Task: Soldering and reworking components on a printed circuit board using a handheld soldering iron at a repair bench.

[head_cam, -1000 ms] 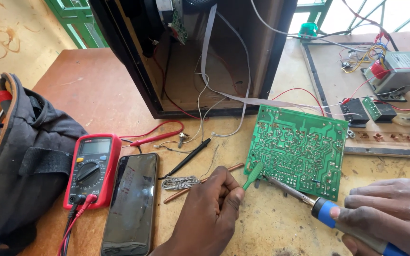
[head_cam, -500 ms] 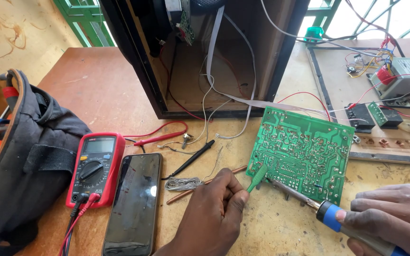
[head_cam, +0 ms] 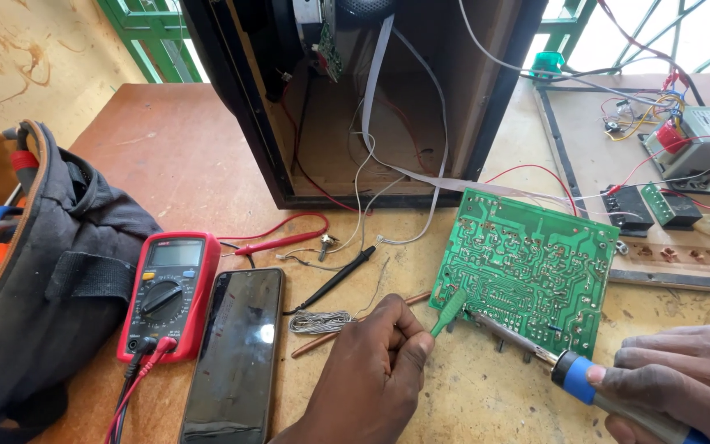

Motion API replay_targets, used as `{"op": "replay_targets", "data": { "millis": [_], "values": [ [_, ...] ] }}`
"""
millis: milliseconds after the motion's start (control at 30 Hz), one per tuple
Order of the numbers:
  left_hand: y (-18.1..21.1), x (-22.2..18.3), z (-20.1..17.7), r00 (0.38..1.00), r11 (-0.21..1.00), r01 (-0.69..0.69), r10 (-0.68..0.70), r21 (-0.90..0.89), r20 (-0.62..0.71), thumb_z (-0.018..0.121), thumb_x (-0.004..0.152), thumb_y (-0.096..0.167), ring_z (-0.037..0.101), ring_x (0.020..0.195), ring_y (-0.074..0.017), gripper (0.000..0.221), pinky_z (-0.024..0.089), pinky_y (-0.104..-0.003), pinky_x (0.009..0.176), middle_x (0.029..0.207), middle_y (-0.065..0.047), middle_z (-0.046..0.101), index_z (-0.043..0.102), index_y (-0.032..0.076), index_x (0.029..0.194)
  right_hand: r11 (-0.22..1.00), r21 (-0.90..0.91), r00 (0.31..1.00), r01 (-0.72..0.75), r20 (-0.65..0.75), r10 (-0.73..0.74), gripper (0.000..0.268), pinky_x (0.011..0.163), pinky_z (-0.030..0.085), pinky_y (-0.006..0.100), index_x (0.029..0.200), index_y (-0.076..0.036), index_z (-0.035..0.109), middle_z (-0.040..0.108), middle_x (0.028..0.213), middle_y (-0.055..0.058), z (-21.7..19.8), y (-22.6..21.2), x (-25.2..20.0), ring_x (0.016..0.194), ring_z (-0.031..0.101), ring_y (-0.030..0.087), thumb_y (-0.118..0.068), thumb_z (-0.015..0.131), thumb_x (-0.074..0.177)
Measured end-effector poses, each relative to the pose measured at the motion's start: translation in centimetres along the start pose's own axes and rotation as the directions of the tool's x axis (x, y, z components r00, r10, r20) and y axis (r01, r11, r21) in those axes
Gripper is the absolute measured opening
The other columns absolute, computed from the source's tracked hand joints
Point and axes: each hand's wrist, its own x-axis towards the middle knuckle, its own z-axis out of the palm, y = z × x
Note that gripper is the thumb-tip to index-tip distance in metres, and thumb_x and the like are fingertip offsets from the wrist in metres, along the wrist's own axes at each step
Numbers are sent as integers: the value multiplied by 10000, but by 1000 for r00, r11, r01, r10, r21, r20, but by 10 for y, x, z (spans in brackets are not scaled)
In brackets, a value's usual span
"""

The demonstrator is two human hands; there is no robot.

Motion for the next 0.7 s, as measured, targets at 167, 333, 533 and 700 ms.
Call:
{"op": "replay_targets", "data": {
  "millis": [167, 333, 533, 700],
  "values": [
    [6, -1, -3, 998, 998, 62, -61, -21, 22, 597, 946, 246, 515, 509, -124, 141, 411, -333, 541, 559, 12, 621, 569, 161, 838, 1000, 21, 1000, -4, 5, 4, 271, 377, 357, 331, 1030, -230, 677, 523, 583, -42, 1, 2, -2, 414, 440, 200, -436, 613, 866],
    [11, -1, -5, 996, 995, 86, -84, -49, 31, 612, 962, 231, 536, 530, -119, 150, 434, -320, 557, 586, 3, 647, 573, 157, 837, 999, 38, 998, -4, -57, 6, 313, 401, 350, 309, 1035, -207, 663, 520, 573, -63, 4, 0, -1, 406, 455, 163, -457, 587, 862],
    [15, -1, -9, 988, 981, 149, -142, -127, 60, 595, 973, 212, 576, 552, -105, 164, 492, -300, 590, 601, -5, 678, 571, 139, 829, 999, 42, 998, -33, -47, 34, 262, 401, 335, 335, 1004, -190, 676, 473, 570, -15, 2, -6, 8, 428, 371, 220, -393, 600, 858],
    [18, -2, -10, 986, 980, 157, -149, -123, 70, 594, 978, 203, 559, 547, -106, 171, 477, -304, 586, 605, -6, 678, 558, 140, 823, 986, 59, 987, 158, -14, -157, 266, 377, 359, 320, 950, -159, 676, 484, 592, 3, 7, 16, 1, 409, 412, 223, -411, 659, 866]
  ]
}}
